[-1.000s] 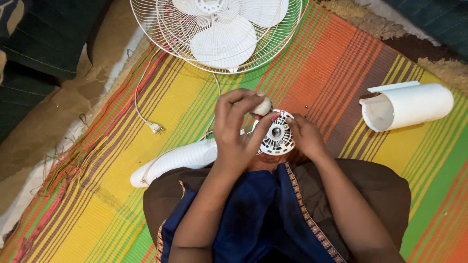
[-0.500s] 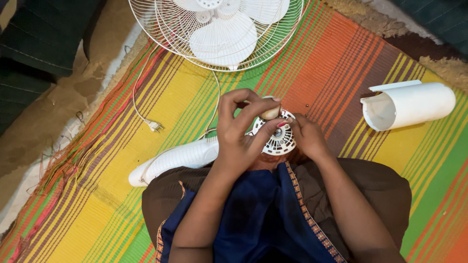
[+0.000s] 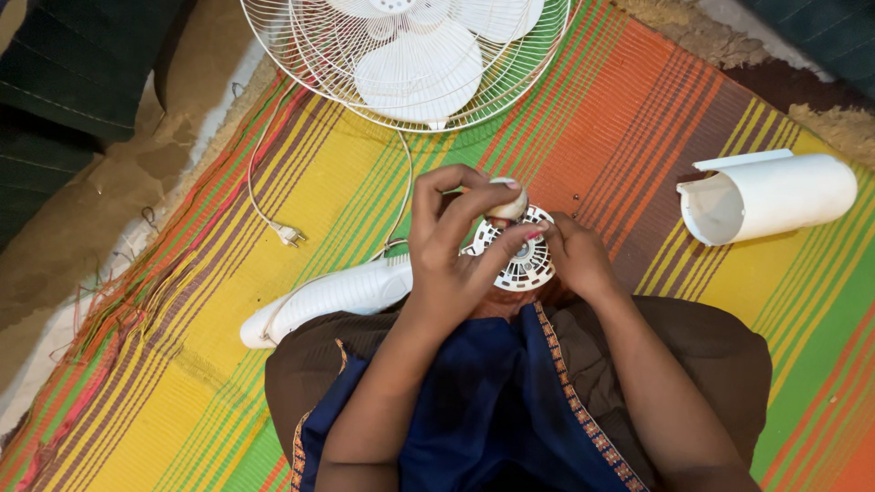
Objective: The person assembles a white pedestal fan on a colorful mat. They attach the motor housing to the fan neck, fit the rear fan cage, and use a screwdriver to tighten screws securing the cage to the motor.
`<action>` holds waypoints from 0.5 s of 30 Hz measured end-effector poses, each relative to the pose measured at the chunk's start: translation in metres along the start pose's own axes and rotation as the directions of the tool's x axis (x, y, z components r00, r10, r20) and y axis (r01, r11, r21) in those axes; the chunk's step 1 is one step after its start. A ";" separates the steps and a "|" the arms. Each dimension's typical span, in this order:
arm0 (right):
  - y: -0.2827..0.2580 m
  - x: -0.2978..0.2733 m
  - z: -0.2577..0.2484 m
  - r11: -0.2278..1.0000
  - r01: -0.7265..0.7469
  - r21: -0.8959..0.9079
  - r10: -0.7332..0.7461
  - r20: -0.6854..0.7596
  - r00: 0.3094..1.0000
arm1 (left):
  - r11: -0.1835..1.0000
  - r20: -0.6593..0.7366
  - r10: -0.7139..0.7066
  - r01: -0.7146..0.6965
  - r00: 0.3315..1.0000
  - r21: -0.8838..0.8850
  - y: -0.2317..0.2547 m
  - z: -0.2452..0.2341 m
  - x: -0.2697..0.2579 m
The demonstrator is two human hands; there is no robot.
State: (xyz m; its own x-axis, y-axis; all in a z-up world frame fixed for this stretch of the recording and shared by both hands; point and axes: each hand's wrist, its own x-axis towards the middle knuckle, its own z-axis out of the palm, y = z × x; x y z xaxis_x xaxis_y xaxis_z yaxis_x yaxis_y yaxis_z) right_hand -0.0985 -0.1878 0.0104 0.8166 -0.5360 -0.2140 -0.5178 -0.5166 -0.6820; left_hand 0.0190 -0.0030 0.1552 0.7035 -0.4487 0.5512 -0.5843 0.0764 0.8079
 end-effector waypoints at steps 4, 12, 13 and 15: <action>-0.004 0.000 -0.001 0.999 0.024 0.035 -0.024 -0.014 1.000 | 0.993 0.070 0.082 -0.088 0.994 0.083 0.003 -0.006 0.003; -0.004 -0.002 -0.003 0.999 0.018 0.031 -0.018 0.007 1.000 | 0.996 0.045 0.060 -0.056 0.997 -0.074 0.002 0.002 -0.002; -0.004 -0.002 -0.004 0.998 0.035 0.046 -0.035 0.003 0.999 | 0.997 0.027 0.051 -0.050 0.998 -0.055 0.000 0.003 -0.004; -0.004 -0.002 -0.004 0.997 0.048 0.057 -0.048 -0.001 0.999 | 0.999 -0.007 0.035 -0.035 0.999 -0.018 -0.004 0.006 -0.007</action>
State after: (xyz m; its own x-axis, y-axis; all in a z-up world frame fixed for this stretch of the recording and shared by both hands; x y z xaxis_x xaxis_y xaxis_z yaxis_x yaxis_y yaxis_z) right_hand -0.0995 -0.1874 0.0161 0.8403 -0.5111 -0.1806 -0.4627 -0.5026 -0.7303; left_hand 0.0137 -0.0051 0.1472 0.6855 -0.4399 0.5802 -0.6009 0.1080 0.7920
